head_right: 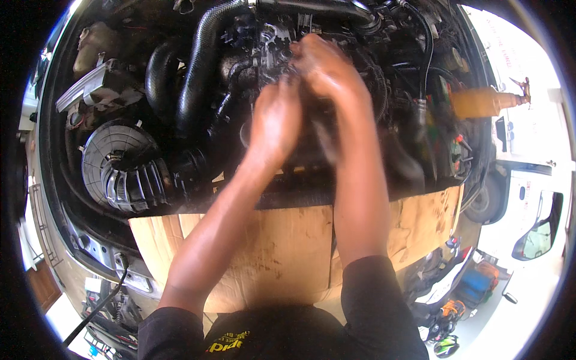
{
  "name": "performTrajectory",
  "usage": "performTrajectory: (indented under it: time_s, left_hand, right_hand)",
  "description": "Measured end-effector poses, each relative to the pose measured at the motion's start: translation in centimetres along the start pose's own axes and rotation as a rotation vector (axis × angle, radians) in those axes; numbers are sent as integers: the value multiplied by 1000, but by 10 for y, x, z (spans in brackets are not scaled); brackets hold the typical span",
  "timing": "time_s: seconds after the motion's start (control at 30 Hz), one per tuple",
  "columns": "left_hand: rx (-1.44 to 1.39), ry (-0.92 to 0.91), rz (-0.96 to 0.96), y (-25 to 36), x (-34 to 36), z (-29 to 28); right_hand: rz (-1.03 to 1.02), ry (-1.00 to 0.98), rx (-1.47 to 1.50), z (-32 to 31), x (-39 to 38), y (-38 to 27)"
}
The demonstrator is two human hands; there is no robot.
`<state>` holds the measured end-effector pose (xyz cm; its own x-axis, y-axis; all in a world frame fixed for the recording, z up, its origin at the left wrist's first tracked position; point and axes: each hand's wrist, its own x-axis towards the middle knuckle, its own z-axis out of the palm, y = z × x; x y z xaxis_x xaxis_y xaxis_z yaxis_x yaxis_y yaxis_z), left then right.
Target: The person works on a car engine with the hood open, using a wrench to loosen and remove bolts from the engine block. After completing the mechanical work, the person walks to a sink and washes their hands with soap and water.
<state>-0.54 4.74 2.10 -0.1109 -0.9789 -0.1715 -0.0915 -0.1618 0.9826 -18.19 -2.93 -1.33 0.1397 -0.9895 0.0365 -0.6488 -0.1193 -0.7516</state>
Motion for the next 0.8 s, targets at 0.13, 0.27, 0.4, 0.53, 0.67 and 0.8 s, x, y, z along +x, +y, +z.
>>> performTrajectory:
  time_s: [0.13,0.27,0.4,0.53,0.67,0.8]
  left_hand:
    - [-115,-7,-92,0,8,-4]
    - [13,-52,33,6,-5,-2]
    - [101,9,4,2,8,-5]
    - [-21,86,-18,-9,12,-10]
    - [31,60,133,8,0,-12]
    - [24,33,4,6,7,-9]
  right_hand:
    - [-85,-82,-276,-7,-3,-11]
    - [25,-136,-330,-18,-18,-41]
    - [167,-127,165,7,7,-34]
    - [233,-62,258,26,12,-37]
    - [87,30,-71,13,5,-34]
    - [195,167,419,19,8,-31]
